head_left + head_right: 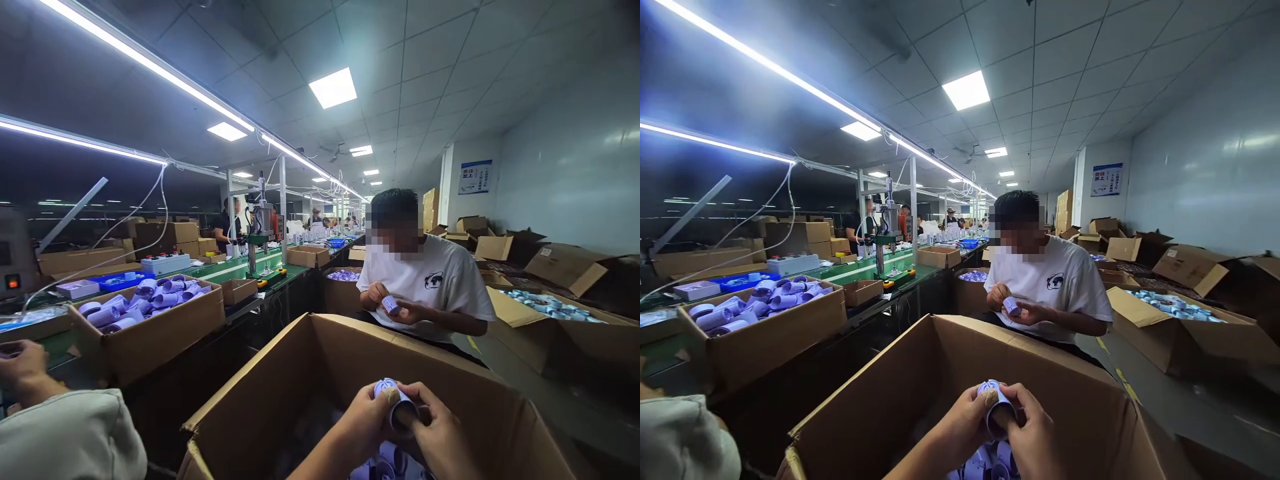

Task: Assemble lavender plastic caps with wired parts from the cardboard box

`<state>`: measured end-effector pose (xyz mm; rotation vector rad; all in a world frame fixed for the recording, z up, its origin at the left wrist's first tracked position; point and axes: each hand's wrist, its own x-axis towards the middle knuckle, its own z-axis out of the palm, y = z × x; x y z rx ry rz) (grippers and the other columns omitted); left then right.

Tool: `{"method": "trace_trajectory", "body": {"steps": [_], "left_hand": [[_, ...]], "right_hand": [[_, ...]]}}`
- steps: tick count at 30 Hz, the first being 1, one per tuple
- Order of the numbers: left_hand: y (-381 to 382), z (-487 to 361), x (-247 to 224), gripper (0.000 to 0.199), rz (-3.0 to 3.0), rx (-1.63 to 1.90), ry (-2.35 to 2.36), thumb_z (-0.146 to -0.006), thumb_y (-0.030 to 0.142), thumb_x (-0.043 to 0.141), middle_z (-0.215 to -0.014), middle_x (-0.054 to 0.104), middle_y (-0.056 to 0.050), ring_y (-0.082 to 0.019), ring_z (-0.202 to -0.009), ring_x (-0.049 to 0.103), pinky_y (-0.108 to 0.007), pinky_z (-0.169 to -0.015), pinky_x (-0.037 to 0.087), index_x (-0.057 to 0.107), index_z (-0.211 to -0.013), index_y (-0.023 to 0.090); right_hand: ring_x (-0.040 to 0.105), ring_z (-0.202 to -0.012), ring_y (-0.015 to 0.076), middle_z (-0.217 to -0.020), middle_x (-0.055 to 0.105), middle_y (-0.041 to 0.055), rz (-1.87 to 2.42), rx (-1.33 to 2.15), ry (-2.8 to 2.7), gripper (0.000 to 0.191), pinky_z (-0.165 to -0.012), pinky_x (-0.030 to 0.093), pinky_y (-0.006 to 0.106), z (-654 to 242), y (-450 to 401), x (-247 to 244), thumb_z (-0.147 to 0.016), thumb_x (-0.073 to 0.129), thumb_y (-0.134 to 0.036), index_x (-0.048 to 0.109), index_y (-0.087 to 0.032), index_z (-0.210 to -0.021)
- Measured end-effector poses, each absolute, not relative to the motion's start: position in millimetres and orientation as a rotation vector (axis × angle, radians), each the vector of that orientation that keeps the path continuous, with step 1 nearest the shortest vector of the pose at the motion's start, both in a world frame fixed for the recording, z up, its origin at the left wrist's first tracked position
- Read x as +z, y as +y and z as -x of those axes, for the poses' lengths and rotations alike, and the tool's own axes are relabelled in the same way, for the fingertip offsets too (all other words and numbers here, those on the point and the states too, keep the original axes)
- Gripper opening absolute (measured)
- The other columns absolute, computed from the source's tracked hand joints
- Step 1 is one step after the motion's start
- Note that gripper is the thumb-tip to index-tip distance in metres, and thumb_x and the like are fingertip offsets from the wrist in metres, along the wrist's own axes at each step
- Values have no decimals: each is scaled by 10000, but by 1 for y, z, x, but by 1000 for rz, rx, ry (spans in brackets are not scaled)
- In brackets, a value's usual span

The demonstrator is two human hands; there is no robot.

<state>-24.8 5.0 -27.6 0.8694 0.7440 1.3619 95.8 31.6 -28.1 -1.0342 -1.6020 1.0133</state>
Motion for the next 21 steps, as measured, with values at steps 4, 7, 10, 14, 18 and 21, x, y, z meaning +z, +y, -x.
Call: {"method": "trace_trajectory", "body": {"steps": [4, 7, 10, 14, 18, 21], "left_hand": [[5, 24, -29, 470, -891, 1366, 834, -551, 441, 806, -677, 591, -6, -99, -580, 514, -244, -603, 397, 676, -866, 117], [2, 22, -26, 454, -858, 1346, 781, -571, 452, 796, -702, 604, -22, -121, -625, 552, -264, -641, 420, 667, -848, 115], [-2, 19, -22, 424, -822, 1375, 740, -594, 447, 789, -696, 610, -22, -127, -638, 569, -257, -643, 425, 661, -833, 122], [-4, 21, -25, 425, -833, 1374, 736, -614, 459, 778, -702, 622, -26, -128, -644, 581, -260, -654, 437, 667, -852, 124], [1, 26, -34, 429, -891, 1341, 757, -644, 473, 754, -715, 631, -38, -134, -654, 585, -277, -675, 439, 661, -860, 114], [6, 27, -35, 477, -931, 1328, 762, -602, 494, 769, -703, 616, -38, -122, -622, 556, -268, -650, 423, 646, -837, 97]], "right_hand": [[622, -559, 199, -581, 664, -13, 978, 1178, -1587, 253, -510, 477, 267, -97, 33, -28, -576, 638, -386, 661, -223, -768], [642, -598, 215, -630, 685, 1, 1011, 1136, -1606, 273, -544, 501, 282, -98, 35, -34, -601, 636, -412, 669, -231, -803], [672, -803, 247, -882, 730, 44, 995, 980, -1616, 276, -657, 531, 297, -97, 36, -43, -651, 614, -429, 682, -252, -851], [661, -827, 248, -945, 719, 49, 972, 951, -1614, 256, -722, 530, 328, -91, 34, -53, -669, 601, -431, 678, -252, -834], [651, -806, 238, -906, 708, 40, 939, 965, -1547, 243, -765, 510, 353, -87, 34, -60, -701, 575, -414, 656, -240, -850], [649, -882, 244, -949, 697, 53, 885, 1048, -1568, 281, -813, 504, 361, -89, 37, -58, -698, 586, -393, 646, -227, -918]]}}
